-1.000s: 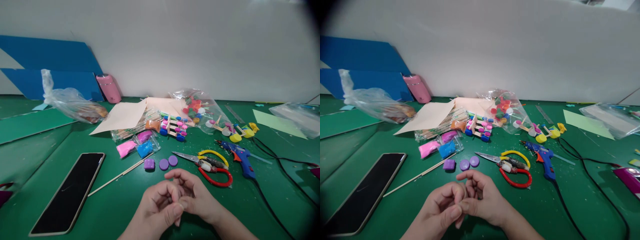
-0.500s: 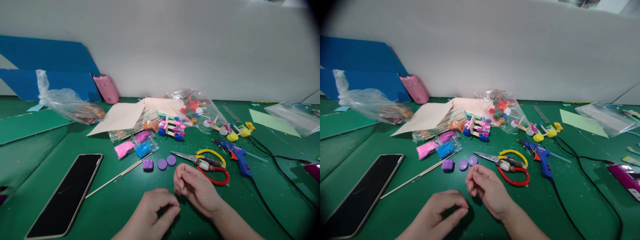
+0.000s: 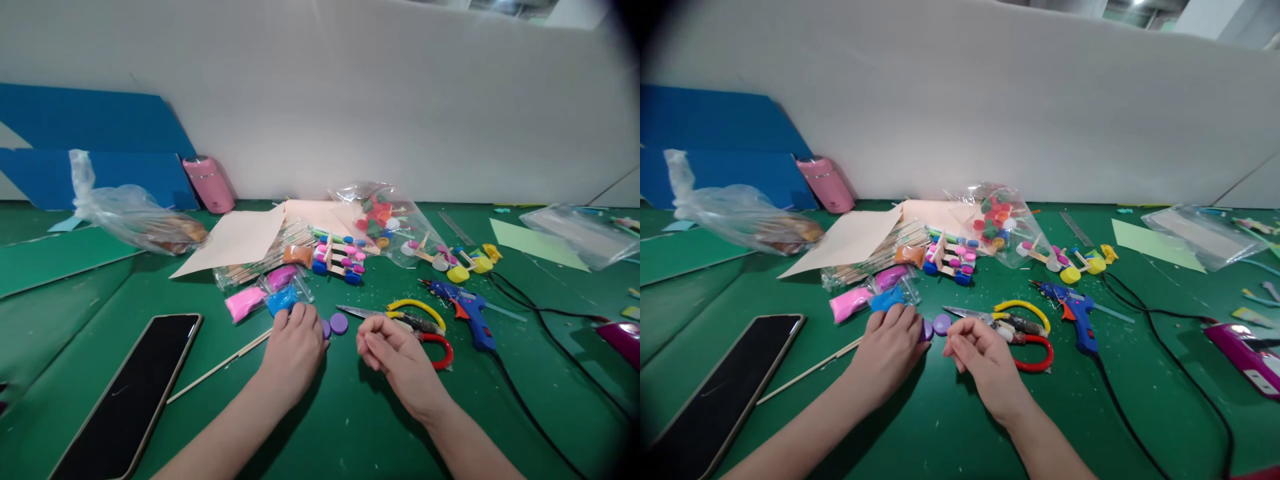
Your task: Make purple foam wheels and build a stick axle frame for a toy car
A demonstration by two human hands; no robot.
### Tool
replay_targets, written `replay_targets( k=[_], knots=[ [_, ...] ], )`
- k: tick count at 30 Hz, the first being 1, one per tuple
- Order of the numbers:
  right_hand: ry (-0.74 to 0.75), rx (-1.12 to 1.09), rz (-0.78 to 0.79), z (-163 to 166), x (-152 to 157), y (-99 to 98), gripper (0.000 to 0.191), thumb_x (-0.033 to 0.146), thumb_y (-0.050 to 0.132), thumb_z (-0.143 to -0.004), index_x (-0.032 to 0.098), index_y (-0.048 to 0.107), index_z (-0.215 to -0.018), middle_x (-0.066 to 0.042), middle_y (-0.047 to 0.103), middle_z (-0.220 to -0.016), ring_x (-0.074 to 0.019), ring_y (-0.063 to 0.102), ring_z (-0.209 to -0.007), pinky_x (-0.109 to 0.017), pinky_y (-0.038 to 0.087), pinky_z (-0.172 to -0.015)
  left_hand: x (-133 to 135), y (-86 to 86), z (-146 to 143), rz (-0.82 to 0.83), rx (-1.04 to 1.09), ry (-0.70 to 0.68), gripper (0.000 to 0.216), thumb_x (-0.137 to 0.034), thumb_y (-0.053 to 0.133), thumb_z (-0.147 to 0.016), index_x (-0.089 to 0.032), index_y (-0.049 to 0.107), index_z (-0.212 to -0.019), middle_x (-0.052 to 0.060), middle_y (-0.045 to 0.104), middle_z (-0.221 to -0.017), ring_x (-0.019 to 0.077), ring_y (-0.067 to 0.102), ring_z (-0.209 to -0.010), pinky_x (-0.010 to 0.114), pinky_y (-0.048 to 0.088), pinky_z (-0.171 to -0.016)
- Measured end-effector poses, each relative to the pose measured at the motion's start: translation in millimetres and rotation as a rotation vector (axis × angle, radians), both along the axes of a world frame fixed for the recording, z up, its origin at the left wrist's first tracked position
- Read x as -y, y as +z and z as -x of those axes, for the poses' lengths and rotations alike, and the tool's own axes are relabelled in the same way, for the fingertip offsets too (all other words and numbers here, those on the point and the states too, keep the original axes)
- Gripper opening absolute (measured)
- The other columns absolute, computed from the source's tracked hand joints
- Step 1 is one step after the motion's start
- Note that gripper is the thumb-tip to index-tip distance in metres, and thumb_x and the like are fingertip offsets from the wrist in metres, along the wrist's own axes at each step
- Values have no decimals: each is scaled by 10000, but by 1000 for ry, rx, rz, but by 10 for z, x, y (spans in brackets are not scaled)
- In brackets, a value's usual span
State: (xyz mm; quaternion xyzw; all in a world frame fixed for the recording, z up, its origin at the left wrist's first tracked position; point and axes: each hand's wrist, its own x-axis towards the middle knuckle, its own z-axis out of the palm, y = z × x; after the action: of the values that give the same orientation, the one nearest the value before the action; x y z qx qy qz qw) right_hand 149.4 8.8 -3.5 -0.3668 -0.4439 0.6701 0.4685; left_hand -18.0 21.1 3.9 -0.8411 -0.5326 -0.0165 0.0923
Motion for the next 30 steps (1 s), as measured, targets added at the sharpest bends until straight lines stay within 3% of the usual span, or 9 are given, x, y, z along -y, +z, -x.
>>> replay_targets(
  k=[5, 12, 15, 17, 21, 26, 30],
  knots=[
    [24, 49, -17, -4, -5, -5, 219, 340, 528, -830, 158, 551, -711, 26, 514, -587, -77, 386, -511, -203, 282, -488, -15, -6, -27, 27, 24, 5, 153, -218, 477, -789, -140, 607, -766, 85, 578, -783, 270, 490, -818, 385, 336, -666],
    [25, 138, -52, 3, -8, -9, 266, 400, 526, -813, 162, 543, -696, 27, 507, -563, -84, 392, -489, -204, 305, -472, 161, 77, -21, 148, 190, -14, 178, -267, 474, -782, -152, 609, -784, 103, 590, -856, 276, 478, -859, 412, 349, -713],
    [21, 193, -81, 2, -3, 18, 260, 395, 518, -818, 163, 539, -702, 27, 507, -564, -86, 403, -496, -204, 321, -482, 243, 141, -69, 138, 465, -10, 194, -278, 497, -776, -161, 606, -886, 107, 603, -941, 278, 479, -898, 433, 349, -747],
    [25, 228, -107, 4, 8, 33, 249, 385, 527, -813, 164, 539, -700, 27, 510, -567, -89, 422, -510, -204, 334, -493, 286, 192, -120, 183, 758, 2, 169, -256, 517, -770, -167, 602, -886, 81, 619, -876, 235, 510, -826, 393, 378, -729],
    [49, 280, -170, 10, 48, 47, 237, 378, 537, -803, 168, 549, -692, 23, 523, -576, -104, 467, -537, -209, 356, -507, 341, 271, -211, 479, 1297, 146, 84, -212, 540, -747, -166, 607, -769, 28, 607, -691, 154, 528, -628, 263, 417, -576],
    [51, 320, -214, 20, 86, 61, 212, 351, 558, -791, 166, 572, -689, 19, 546, -594, -114, 481, -561, -214, 352, -529, 365, 278, -214, 662, 1582, 285, 77, -221, 621, -687, -153, 595, -659, -7, 546, -601, 112, 458, -556, 213, 359, -509],
    [44, 308, -196, 32, 97, 64, 229, 371, 629, -728, 168, 552, -653, 34, 493, -572, -105, 421, -546, -210, 316, -512, 376, 265, -197, 780, 1715, 279, 143, -229, 640, -683, -144, 556, -606, -41, 451, -548, 77, 366, -519, 182, 292, -471]
  ],
)
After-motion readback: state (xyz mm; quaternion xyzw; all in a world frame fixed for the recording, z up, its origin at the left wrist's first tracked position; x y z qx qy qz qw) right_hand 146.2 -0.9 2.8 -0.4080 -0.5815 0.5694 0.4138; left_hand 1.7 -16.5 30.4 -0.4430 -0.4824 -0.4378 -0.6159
